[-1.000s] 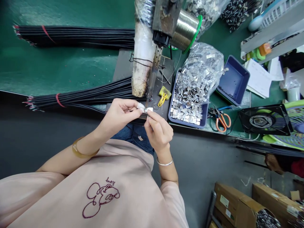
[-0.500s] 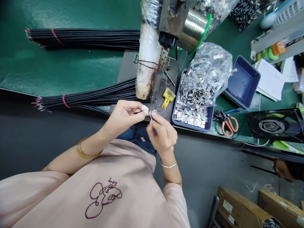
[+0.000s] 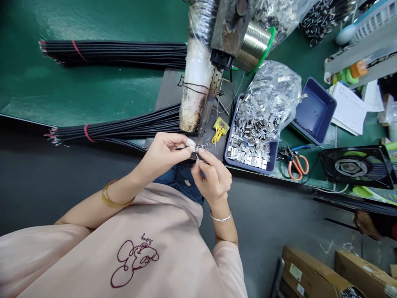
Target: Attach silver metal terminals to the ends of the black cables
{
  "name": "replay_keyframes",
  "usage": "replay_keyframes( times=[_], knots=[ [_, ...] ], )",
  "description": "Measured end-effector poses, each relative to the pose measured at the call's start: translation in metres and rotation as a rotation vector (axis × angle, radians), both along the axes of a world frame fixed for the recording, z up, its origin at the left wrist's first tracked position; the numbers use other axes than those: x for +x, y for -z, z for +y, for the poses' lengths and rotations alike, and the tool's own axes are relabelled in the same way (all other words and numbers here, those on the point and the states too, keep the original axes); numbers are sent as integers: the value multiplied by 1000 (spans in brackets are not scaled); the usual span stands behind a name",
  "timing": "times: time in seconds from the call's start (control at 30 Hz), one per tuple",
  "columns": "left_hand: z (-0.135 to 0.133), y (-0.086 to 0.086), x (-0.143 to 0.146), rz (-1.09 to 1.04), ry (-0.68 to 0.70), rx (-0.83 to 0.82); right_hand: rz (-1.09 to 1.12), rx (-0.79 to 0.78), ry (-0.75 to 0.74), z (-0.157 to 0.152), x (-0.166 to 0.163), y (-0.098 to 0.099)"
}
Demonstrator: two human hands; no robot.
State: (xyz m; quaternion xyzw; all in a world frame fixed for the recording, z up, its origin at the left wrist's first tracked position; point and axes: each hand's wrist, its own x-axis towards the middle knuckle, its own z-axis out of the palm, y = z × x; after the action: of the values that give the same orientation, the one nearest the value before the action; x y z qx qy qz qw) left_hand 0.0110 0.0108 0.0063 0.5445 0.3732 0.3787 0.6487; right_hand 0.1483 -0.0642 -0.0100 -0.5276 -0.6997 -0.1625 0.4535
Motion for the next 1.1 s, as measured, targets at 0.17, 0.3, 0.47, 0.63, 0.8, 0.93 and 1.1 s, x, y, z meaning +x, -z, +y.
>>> replay_keyframes(
  times=[0.17, 0.3, 0.47, 0.63, 0.8, 0.93, 1.1],
  knots=[
    [-4, 2, 1, 29, -4, 27, 74, -96, 86, 0, 0, -4],
    [-7, 0, 3, 16, -47, 39, 122, -146, 70, 3, -4, -10],
    [-7, -1, 2, -7, -61, 32, 145, -150, 61, 3, -7, -13],
    [-4, 1, 2, 32, -7, 36, 70, -171, 82, -3, -4, -12],
    [-5, -2, -1, 47, 49, 69, 17, -127, 87, -4, -1, -13],
    [-10, 2, -7, 120, 52, 225, 84, -117, 99, -4, 0, -15],
    [-13, 11, -15, 170, -9, 643, 478, -306, 80, -5, 0, -19]
  ],
)
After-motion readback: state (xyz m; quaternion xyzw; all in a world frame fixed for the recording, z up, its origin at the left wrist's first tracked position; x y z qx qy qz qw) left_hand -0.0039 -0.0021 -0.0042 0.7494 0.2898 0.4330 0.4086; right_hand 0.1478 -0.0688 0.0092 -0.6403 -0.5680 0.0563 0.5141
